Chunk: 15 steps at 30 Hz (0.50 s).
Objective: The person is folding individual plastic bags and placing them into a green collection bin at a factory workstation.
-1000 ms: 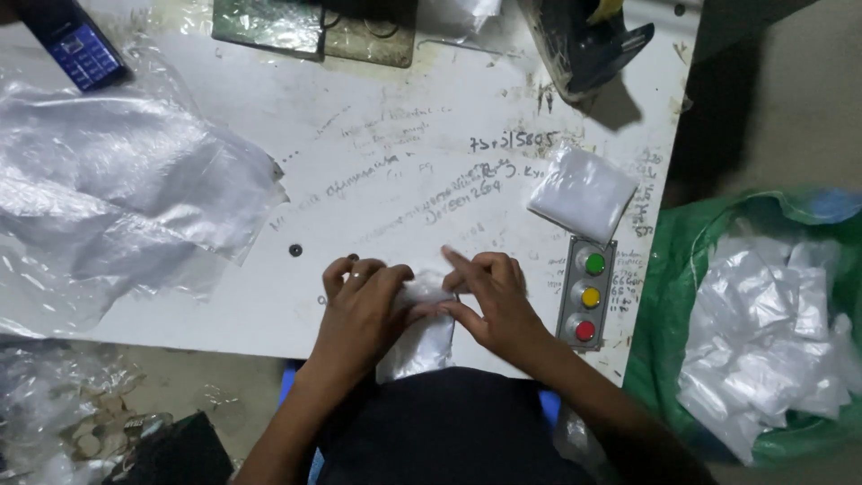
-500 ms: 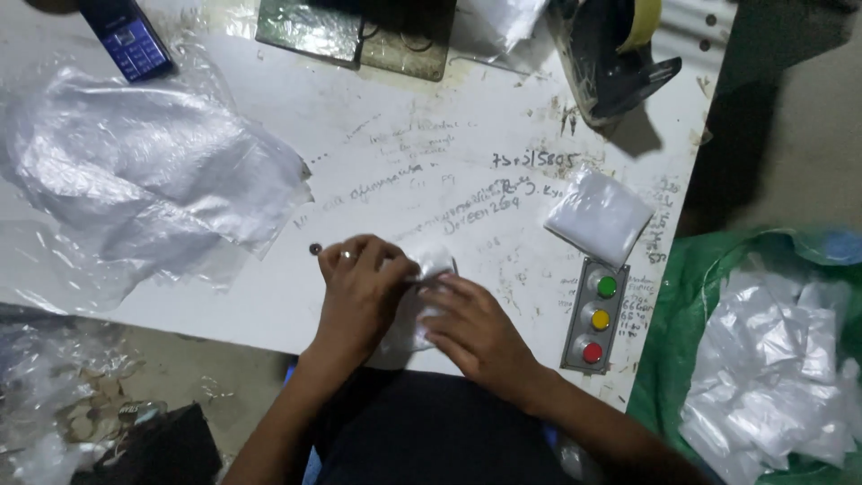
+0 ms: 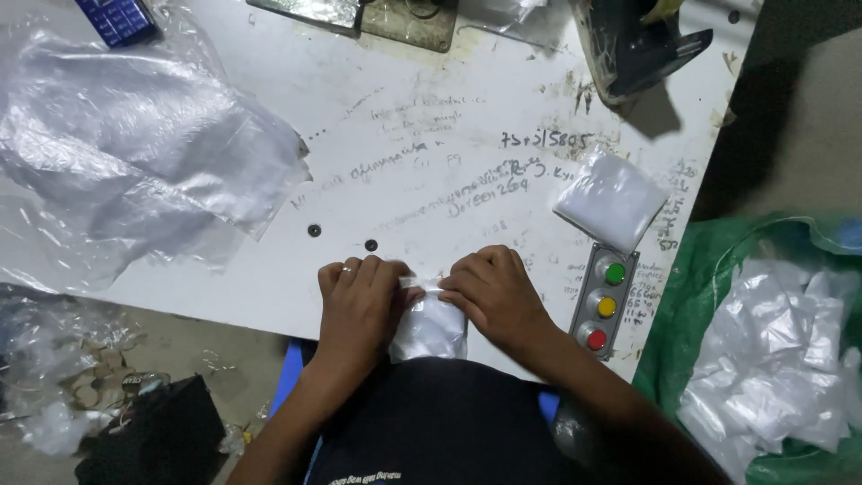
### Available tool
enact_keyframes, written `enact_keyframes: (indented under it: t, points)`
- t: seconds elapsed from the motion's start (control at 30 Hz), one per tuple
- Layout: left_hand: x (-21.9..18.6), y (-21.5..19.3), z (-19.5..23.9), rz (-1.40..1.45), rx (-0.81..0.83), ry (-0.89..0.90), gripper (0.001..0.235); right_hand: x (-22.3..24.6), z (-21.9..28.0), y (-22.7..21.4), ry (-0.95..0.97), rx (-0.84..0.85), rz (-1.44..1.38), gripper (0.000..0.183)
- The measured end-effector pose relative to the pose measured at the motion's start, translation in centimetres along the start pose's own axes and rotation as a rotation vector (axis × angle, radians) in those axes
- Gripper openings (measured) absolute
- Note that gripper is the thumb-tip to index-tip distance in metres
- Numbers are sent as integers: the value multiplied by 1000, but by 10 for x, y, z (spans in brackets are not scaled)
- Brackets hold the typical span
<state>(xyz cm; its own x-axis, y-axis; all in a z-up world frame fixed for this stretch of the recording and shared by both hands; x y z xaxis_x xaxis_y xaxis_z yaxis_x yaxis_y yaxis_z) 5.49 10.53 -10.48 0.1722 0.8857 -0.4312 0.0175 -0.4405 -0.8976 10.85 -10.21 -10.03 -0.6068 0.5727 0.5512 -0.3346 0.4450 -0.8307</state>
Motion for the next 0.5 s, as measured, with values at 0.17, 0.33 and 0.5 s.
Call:
enact_keyframes:
  t: [0.17, 0.33, 0.5]
  points:
    - [-10, -13, -14, 86, 31, -158, 18, 5, -9, -13, 173, 44, -178, 23]
    - [-8, -50, -16, 814, 295, -462, 15, 12, -29, -82, 700, 41, -694, 24]
    - [-21, -73, -4, 1026, -187, -100, 16, -68, -41, -153, 533, -546, -498, 14]
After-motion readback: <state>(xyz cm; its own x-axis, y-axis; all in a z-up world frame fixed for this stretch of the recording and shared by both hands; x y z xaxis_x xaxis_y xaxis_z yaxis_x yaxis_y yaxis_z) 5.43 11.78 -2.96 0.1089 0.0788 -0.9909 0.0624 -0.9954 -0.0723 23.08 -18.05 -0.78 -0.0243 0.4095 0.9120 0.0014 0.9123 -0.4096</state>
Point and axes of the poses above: each hand's wrist, its own z-axis away from the middle knuckle, its own y-axis out of the palm, x = y × z, the point moved 2 cm from there along -z, towards the middle knuckle, and after that the axes turned 2 degrees about -z, right-handed, at the moved point
